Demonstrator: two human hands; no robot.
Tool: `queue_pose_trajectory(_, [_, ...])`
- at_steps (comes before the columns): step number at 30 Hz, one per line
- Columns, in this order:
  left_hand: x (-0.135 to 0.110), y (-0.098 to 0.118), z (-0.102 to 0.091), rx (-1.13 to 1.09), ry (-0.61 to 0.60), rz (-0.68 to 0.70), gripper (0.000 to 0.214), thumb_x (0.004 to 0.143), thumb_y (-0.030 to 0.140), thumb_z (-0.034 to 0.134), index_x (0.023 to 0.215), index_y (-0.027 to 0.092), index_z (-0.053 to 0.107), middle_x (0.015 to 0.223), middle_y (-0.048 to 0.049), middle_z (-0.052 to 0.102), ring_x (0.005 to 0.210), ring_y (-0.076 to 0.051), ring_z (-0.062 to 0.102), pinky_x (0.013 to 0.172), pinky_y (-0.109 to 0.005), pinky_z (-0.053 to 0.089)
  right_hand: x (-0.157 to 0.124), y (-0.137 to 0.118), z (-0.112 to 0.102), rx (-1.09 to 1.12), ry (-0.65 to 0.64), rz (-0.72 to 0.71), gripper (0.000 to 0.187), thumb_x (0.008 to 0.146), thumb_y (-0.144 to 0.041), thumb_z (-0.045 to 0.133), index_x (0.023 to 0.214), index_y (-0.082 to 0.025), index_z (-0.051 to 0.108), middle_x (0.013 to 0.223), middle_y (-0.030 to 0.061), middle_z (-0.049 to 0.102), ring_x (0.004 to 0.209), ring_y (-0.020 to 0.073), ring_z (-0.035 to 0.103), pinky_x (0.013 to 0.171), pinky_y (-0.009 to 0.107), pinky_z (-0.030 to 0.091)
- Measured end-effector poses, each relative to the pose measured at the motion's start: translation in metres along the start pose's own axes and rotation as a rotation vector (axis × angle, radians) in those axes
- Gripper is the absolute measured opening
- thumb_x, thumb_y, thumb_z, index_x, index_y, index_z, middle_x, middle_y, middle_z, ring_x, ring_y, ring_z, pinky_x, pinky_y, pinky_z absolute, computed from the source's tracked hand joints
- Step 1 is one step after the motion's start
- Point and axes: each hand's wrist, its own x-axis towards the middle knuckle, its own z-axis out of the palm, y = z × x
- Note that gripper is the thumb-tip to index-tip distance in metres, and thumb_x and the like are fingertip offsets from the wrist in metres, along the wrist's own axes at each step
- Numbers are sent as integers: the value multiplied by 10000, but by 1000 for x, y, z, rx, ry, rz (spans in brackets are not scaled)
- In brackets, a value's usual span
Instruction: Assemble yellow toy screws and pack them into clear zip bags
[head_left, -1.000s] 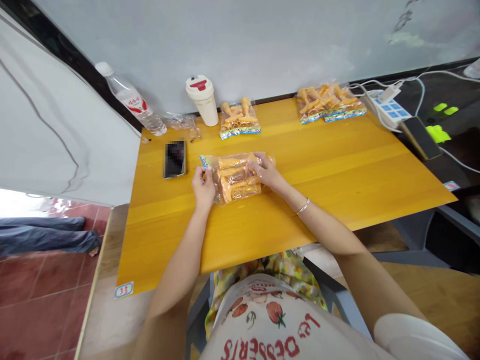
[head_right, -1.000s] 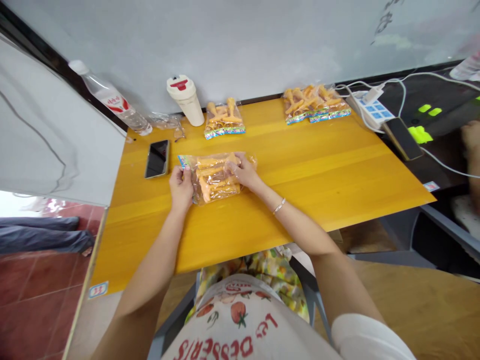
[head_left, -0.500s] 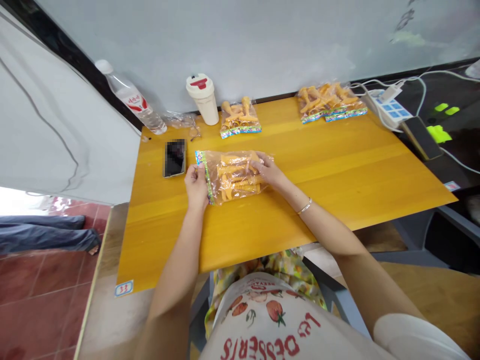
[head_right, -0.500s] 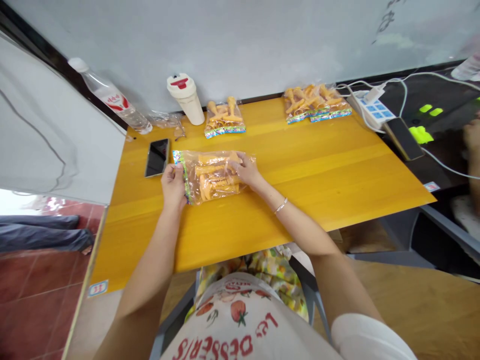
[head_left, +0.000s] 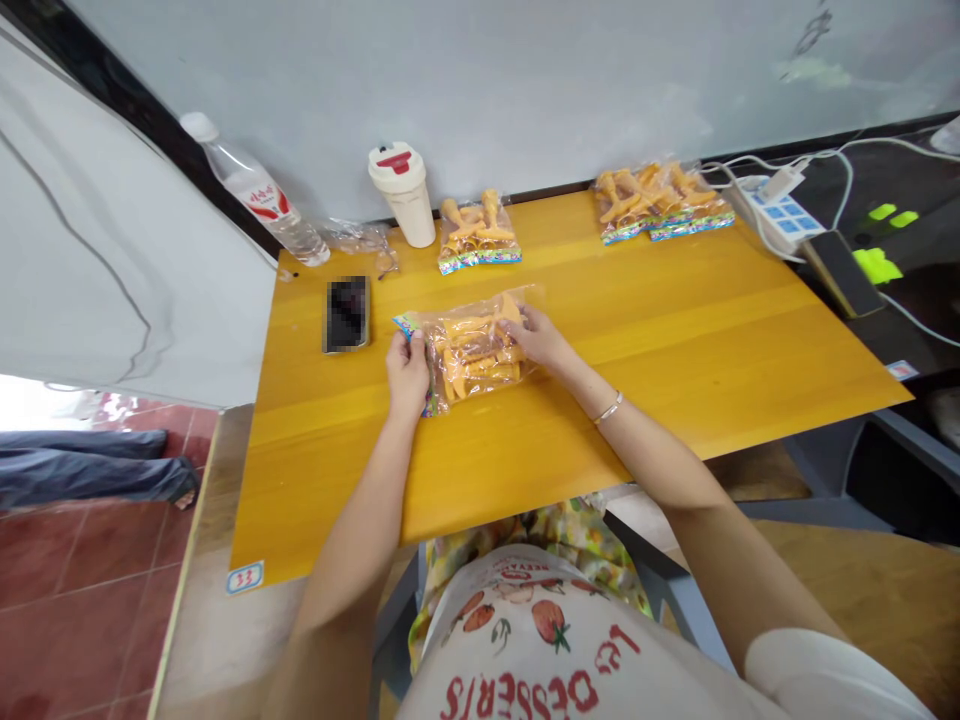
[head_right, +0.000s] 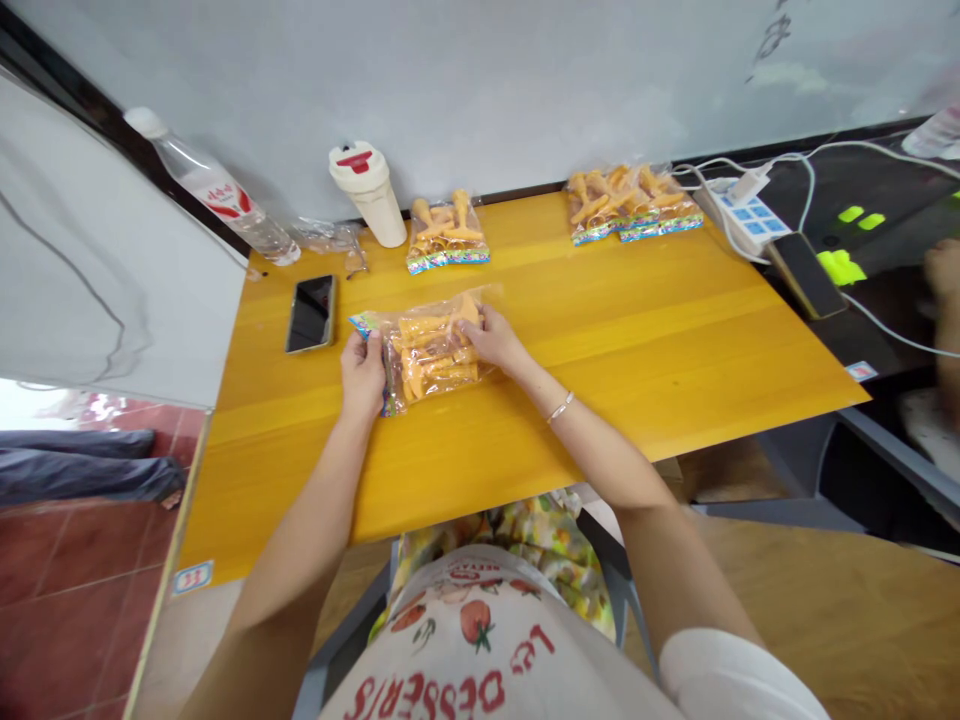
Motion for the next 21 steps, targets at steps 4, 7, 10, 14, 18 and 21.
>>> queue_pose_trajectory(4, [2,-1,-3,2,39,21,360,897,464,602,715,198,441,646,64,406,603,-95,377,601,-230,310,1,1,-5,-16,-16,-10,332,827,-375,677,1090,-181,619,965,70,728,916,216,683,831,357,570])
queue_pose_trajectory(7, [4,2,-5,-33,58,-27,350,888,449,615,715,199,442,624,69,399,570,-90,357,570,-226,297,0,0,-7,5,-53,-6,265,843,-354,658,1062,-208,626,947,58,728,859,202,676,777,338,577])
queue_pose_trajectory(10, [3,7,-6,-89,69,-82,334,879,433,631,726,201,445,602,78,395,534,-83,341,536,-221,284,-1,-3,-10,-3,-79,-7,226,850,-332,642,1043,-217,629,955,56,721,861,205,668,789,345,575])
queue_pose_trajectory(14, [6,15,-10,-125,127,-107,316,883,392,640,718,194,457,587,81,402,518,-73,334,521,-211,278,1,-6,-16,-79,-36,6,222,845,-282,626,1050,-196,623,953,38,700,865,188,645,843,343,548])
queue_pose_trajectory(18, [14,19,-19,-129,192,-138,307,880,322,652,688,188,452,570,85,394,504,-61,318,506,-200,257,6,-10,-20,-70,20,39,264,856,-224,588,1114,-171,610,869,12,681,789,152,621,794,296,530])
queue_pose_trajectory(21, [17,22,-25,-121,189,-160,311,864,322,673,683,188,458,566,82,412,503,-61,335,498,-195,264,7,-13,-19,-12,37,108,381,845,-198,590,1223,-146,584,831,16,677,745,151,622,745,285,530])
